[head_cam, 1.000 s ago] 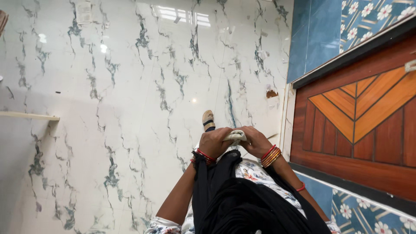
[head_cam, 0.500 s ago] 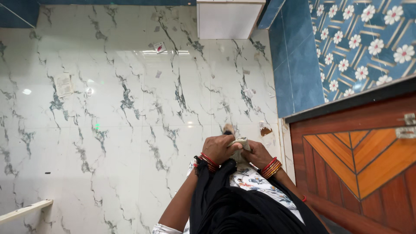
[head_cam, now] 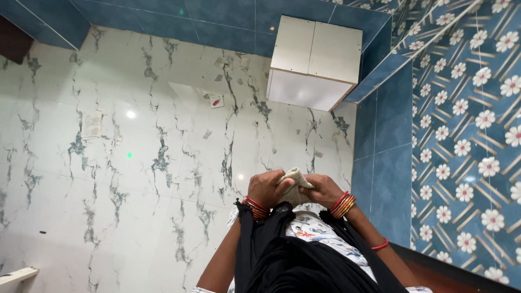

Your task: The person cleans the surfaces of white cabinets and a desk using a cloth, first wiping the top of a small cabinet, then moving to a bathroom to wipe the front of a wall-mounted cabinet, and finally wiping a desk surface near a telephone and artificial flowers.

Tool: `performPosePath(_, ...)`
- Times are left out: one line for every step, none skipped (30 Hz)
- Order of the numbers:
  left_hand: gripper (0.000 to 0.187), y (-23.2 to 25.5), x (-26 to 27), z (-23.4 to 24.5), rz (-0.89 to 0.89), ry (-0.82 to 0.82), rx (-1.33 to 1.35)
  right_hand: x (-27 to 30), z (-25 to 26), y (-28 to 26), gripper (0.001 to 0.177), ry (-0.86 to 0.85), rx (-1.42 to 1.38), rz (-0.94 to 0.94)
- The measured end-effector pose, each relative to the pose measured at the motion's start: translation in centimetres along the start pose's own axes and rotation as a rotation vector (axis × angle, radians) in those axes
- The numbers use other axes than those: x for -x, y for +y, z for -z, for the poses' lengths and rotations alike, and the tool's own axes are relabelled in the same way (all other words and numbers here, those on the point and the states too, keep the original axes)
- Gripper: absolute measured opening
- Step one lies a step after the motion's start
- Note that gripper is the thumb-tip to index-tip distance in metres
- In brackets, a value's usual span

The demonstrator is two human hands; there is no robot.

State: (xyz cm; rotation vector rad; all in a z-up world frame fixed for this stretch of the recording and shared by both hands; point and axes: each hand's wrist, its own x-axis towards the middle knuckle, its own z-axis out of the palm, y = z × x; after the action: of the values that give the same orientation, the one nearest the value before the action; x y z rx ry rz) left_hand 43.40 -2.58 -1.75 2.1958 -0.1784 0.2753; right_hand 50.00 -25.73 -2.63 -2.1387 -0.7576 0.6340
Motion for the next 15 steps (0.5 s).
performPosePath(0.055,-0.4,-1.7,-0.4,0.034,0.029,0.025,-1.0,1.3,0.5,0.023,-0.014,0.001,-0.001)
performPosePath(0.055,-1.0,-3.9,-0.8,0.030,0.035,0.023,-2.5,2.8,1.2,0.023,-0.005,-0.047,0.027)
performPosePath(0.054,-1.6,-6.0,-1.1,0.062,0.046,0.042,-4.0,4.3,1.9,0.022,0.005,-0.095,0.056)
performPosePath(0.054,-2.2,-7.8,-1.4,0.099,0.047,0.062,-5.2,5.4,2.5,0.022,0.004,-0.097,0.054)
performPosePath(0.054,-2.8,-9.8,-1.7,0.100,0.046,0.062,-6.4,6.4,3.1,0.024,-0.002,-0.168,0.015)
performPosePath(0.052,-3.5,-11.9,-2.0,0.114,0.026,0.095,-7.5,7.3,3.9,0.026,-0.007,-0.244,-0.028)
performPosePath(0.051,-4.2,-14.0,-2.3,0.128,0.006,0.128,-8.6,8.2,4.7,0.026,-0.006,-0.249,-0.032)
performPosePath(0.051,-5.1,-16.3,-2.7,0.129,0.000,0.130,-9.7,9.2,5.6,0.029,0.000,-0.242,-0.102)
performPosePath(0.050,-6.0,-18.6,-3.1,0.117,-0.012,0.122,-11.0,10.2,6.6,0.031,0.006,-0.235,-0.172)
performPosePath(0.049,-6.9,-20.9,-3.7,0.104,-0.026,0.116,-12.2,11.4,7.7,0.031,0.009,-0.238,-0.180)
performPosePath(0.049,-7.8,-23.3,-4.4,0.104,-0.034,0.120,-13.5,12.6,8.9,0.036,0.055,-0.304,-0.145)
performPosePath(0.048,-8.7,-25.7,-4.9,0.087,-0.041,0.129,-14.7,13.6,9.7,0.042,0.106,-0.373,-0.113)
performPosePath(0.047,-9.4,-27.9,-5.3,0.070,-0.048,0.137,-15.8,14.4,10.4,0.042,0.114,-0.379,-0.126)
performPosePath(0.047,-10.1,-30.7,-5.8,0.056,-0.053,0.143,-17.2,15.8,11.3,0.043,0.144,-0.391,-0.170)
performPosePath(0.045,-10.6,-33.3,-6.3,0.058,-0.101,0.095,-18.5,17.2,12.1,0.044,0.175,-0.403,-0.213)
